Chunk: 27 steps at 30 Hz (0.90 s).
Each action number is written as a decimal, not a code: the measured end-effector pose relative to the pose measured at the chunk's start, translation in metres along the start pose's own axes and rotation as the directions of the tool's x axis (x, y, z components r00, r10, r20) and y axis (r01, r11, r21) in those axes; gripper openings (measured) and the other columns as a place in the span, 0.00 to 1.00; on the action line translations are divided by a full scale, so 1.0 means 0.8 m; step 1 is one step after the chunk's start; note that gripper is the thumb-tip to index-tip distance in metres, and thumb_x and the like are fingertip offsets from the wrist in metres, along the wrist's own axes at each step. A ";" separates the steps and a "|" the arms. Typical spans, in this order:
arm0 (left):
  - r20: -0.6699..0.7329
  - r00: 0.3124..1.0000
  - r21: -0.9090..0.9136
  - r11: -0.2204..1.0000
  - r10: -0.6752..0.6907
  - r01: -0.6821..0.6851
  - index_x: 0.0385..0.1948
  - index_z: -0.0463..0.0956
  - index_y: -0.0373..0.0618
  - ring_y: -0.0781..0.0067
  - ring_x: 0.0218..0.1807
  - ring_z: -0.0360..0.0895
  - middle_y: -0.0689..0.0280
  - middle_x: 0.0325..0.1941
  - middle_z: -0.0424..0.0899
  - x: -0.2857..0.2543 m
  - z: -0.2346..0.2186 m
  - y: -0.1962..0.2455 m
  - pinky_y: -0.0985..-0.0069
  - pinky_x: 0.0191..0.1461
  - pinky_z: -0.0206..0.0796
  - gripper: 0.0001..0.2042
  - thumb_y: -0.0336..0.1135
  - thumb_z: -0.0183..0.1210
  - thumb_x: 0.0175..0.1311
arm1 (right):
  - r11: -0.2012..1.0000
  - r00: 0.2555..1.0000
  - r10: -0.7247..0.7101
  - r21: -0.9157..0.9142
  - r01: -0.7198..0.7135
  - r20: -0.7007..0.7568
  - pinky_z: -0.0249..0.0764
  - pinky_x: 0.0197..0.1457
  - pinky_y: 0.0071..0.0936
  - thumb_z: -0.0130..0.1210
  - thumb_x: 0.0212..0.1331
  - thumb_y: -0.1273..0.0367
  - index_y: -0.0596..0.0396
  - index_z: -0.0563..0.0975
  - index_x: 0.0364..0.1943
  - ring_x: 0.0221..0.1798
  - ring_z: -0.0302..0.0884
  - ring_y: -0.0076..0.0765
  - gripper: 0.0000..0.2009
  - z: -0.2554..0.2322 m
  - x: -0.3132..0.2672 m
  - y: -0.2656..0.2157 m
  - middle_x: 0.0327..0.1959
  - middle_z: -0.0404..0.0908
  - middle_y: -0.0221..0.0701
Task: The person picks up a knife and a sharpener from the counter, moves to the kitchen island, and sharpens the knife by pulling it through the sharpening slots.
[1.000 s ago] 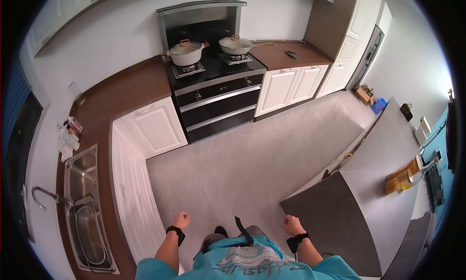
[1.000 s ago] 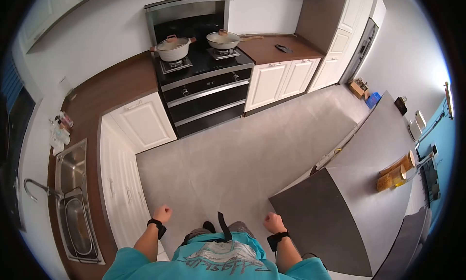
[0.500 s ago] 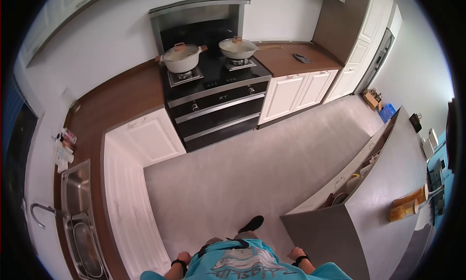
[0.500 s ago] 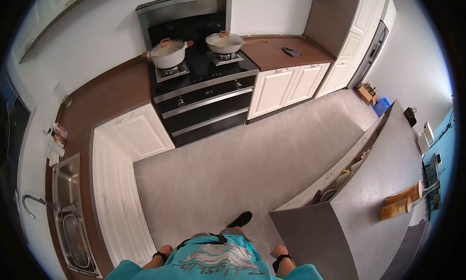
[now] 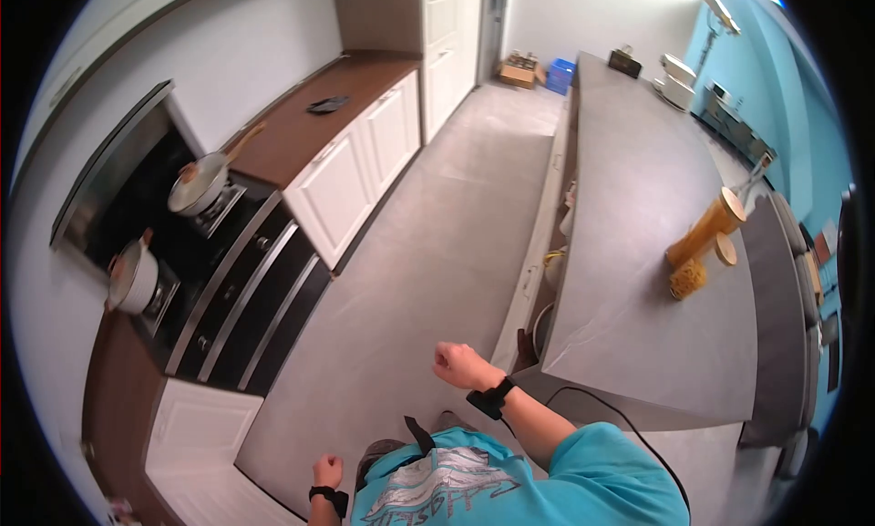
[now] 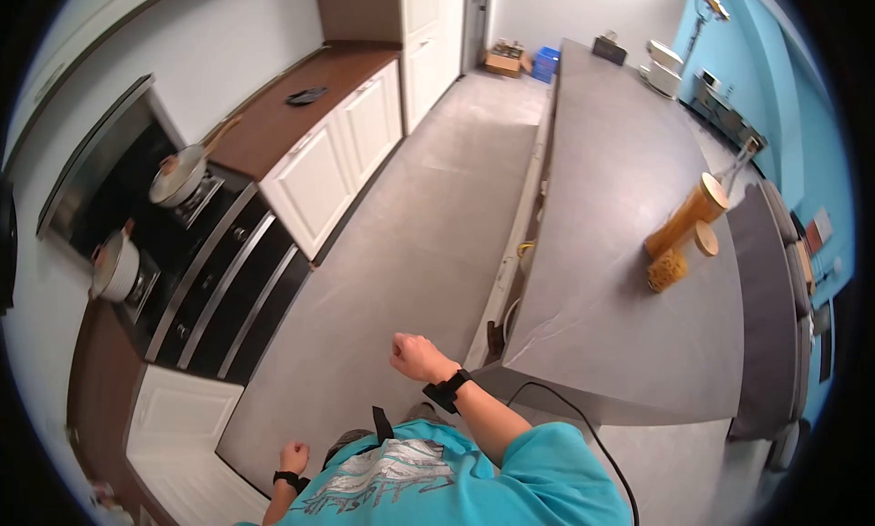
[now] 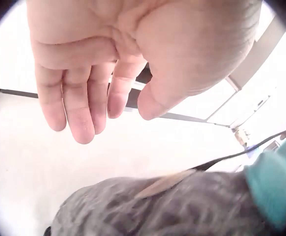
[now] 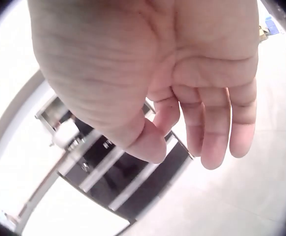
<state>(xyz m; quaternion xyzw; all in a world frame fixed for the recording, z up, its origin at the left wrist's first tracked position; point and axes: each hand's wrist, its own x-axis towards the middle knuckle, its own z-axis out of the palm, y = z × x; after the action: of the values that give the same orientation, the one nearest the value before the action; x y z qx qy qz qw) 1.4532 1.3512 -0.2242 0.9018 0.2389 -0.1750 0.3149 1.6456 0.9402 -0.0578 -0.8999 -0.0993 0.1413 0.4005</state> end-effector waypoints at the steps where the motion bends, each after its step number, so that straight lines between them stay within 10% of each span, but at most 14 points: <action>1: 0.016 1.000 -0.051 0.998 0.026 -0.025 0.29 0.79 0.37 0.50 0.36 0.80 0.50 0.31 0.83 0.020 -0.006 0.031 0.61 0.43 0.72 0.13 0.39 0.58 0.52 | 0.996 0.990 -0.087 0.020 0.090 -0.107 0.74 0.40 0.42 0.54 0.50 0.69 0.60 0.74 0.29 0.36 0.77 0.55 0.08 -0.027 -0.001 -0.007 0.30 0.78 0.45; 5: 0.136 0.977 0.024 0.985 0.164 -0.168 0.31 0.79 0.38 0.52 0.36 0.81 0.51 0.31 0.83 0.088 -0.006 0.093 0.61 0.44 0.72 0.13 0.39 0.59 0.52 | 0.975 0.896 -0.219 -0.117 0.188 -0.386 0.74 0.41 0.40 0.57 0.51 0.70 0.59 0.73 0.33 0.37 0.77 0.53 0.08 -0.139 -0.042 -0.027 0.30 0.78 0.43; 8: 0.298 0.936 0.198 0.947 0.187 -0.252 0.31 0.79 0.37 0.51 0.37 0.81 0.50 0.31 0.83 0.136 0.008 0.106 0.62 0.45 0.72 0.14 0.40 0.60 0.52 | 0.968 0.894 0.245 0.137 -0.208 -0.375 0.74 0.43 0.41 0.58 0.52 0.69 0.58 0.72 0.44 0.40 0.78 0.53 0.15 -0.202 -0.087 -0.035 0.34 0.80 0.45; 13: 0.500 0.864 0.375 0.882 0.068 -0.286 0.29 0.81 0.39 0.51 0.41 0.81 0.49 0.32 0.83 0.232 0.009 0.143 0.63 0.47 0.71 0.13 0.41 0.60 0.51 | 0.845 0.644 0.446 0.055 -0.531 -0.621 0.73 0.45 0.42 0.59 0.52 0.66 0.58 0.73 0.47 0.42 0.78 0.53 0.19 -0.222 -0.129 0.016 0.35 0.81 0.45; 17: 0.528 0.835 0.361 0.850 0.152 -0.383 0.27 0.82 0.39 0.51 0.42 0.81 0.48 0.34 0.83 0.331 -0.008 0.212 0.63 0.49 0.71 0.14 0.42 0.59 0.51 | 0.658 0.430 0.585 0.091 -0.748 -0.688 0.73 0.47 0.42 0.59 0.51 0.62 0.58 0.73 0.49 0.42 0.78 0.53 0.22 -0.218 -0.120 0.039 0.37 0.81 0.46; 27: 0.405 0.834 0.334 0.788 0.376 -0.517 0.27 0.79 0.37 0.48 0.39 0.80 0.49 0.31 0.82 0.544 -0.037 0.376 0.60 0.46 0.71 0.13 0.40 0.59 0.49 | 0.568 0.222 0.637 0.255 -0.782 -0.739 0.71 0.54 0.38 0.61 0.50 0.62 0.59 0.73 0.50 0.50 0.75 0.50 0.23 -0.299 -0.077 0.012 0.46 0.77 0.46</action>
<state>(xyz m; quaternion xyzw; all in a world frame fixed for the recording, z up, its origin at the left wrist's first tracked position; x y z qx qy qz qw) 1.9794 1.3030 -0.2594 0.9389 -0.0826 -0.2849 0.1747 1.6680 0.7498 0.0986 -0.8388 0.4919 -0.0984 0.2117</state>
